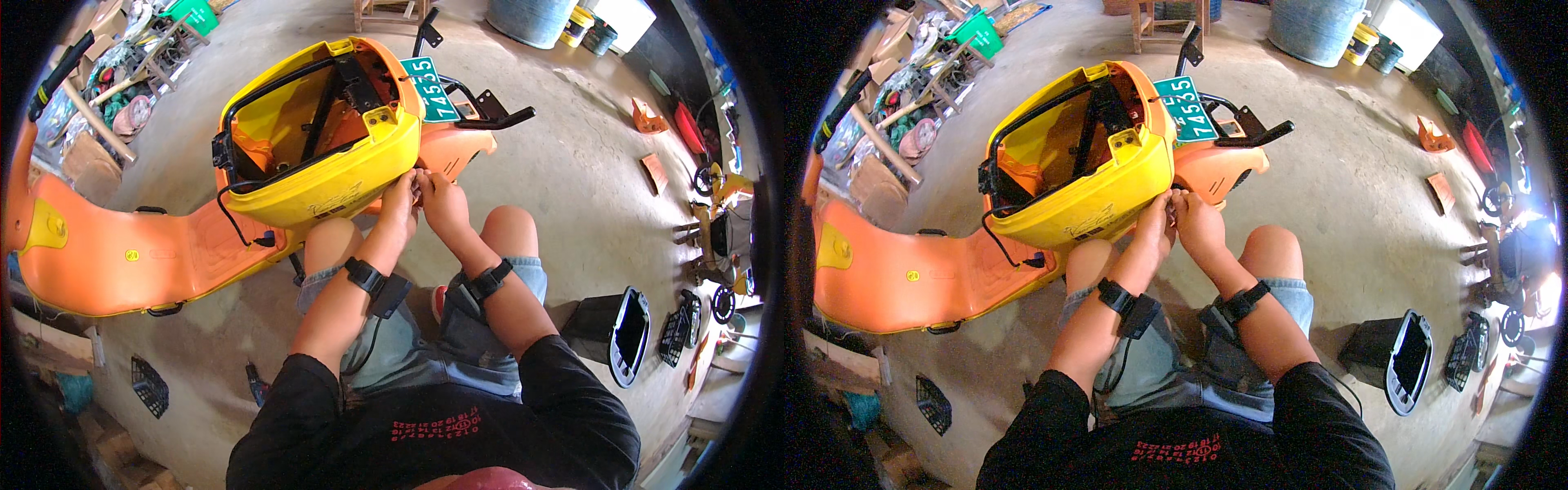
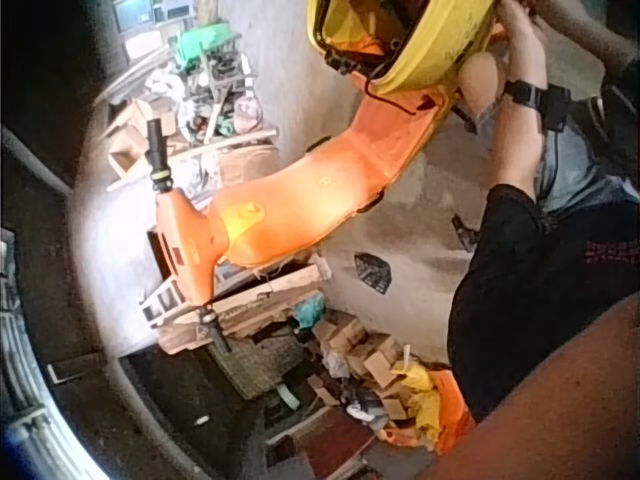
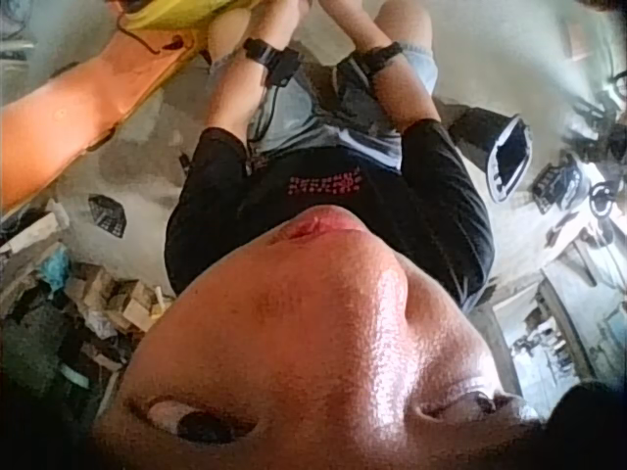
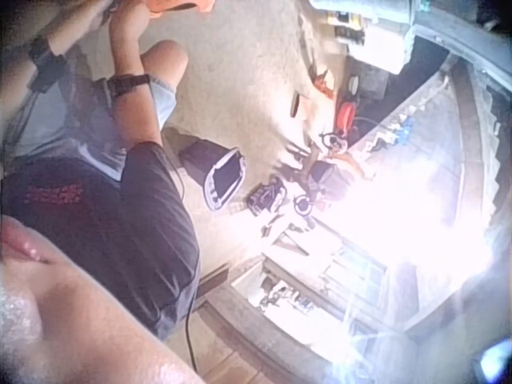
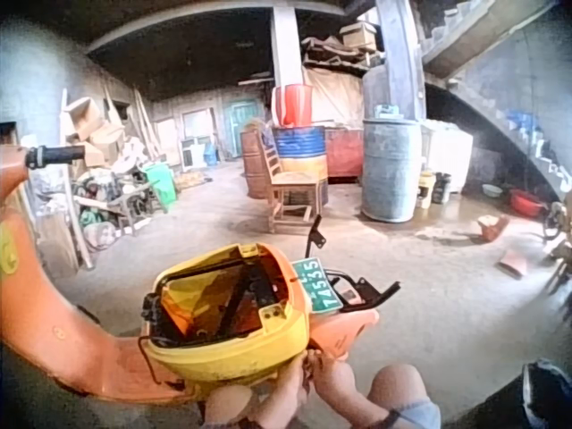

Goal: Replacing or repairing the battery and electrical components of a yellow scooter.

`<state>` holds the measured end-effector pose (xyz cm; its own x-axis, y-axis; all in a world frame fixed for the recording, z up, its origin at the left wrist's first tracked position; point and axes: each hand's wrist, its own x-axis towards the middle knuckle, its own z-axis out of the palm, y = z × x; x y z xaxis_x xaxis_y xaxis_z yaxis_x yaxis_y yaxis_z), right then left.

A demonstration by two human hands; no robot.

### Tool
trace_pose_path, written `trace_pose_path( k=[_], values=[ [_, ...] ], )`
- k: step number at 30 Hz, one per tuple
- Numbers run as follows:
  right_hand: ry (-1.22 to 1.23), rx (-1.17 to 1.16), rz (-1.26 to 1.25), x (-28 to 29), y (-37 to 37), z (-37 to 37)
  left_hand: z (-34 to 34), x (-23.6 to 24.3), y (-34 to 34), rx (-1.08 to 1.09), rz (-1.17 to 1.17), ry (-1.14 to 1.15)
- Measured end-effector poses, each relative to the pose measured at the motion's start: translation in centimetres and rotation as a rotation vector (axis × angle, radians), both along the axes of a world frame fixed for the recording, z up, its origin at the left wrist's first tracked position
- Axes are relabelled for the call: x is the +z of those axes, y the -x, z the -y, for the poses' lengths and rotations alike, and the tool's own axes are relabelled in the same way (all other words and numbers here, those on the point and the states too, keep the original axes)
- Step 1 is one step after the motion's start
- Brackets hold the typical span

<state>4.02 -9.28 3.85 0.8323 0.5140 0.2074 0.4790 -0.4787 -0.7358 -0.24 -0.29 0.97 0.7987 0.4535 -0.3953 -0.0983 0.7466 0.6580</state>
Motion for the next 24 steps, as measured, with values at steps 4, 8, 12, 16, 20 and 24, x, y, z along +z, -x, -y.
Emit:
trace_pose_path(
  k=[4,8,12,16,20,24],
  values=[
    [0.061,0.02,-0.088,0.4,-0.2,-0.1,0.1,0.4,0.0,0.017,0.003,0.018],
    [0.047,0.043,-0.058,0.0,-0.3,-0.1,0.2,0.5,-0.2,0.033,-0.007,0.024],
    [0.011,-0.016,0.034,0.4,0.5,-0.2,-0.2,-0.4,-0.1,0.04,0.032,-0.025],
    [0.045,-0.02,0.093,1.3,0.9,0.1,-0.2,-0.3,0.0,0.051,-0.005,-0.01],
    [-0.023,-0.009,-0.027,0.0,0.0,0.1,0.0,0.3,0.0,-0.022,-0.011,0.002],
    [0.019,0.01,-0.138,0.0,-0.2,-0.3,-0.4,-0.8,-0.2,-0.018,0.043,0.005]
  ],
)
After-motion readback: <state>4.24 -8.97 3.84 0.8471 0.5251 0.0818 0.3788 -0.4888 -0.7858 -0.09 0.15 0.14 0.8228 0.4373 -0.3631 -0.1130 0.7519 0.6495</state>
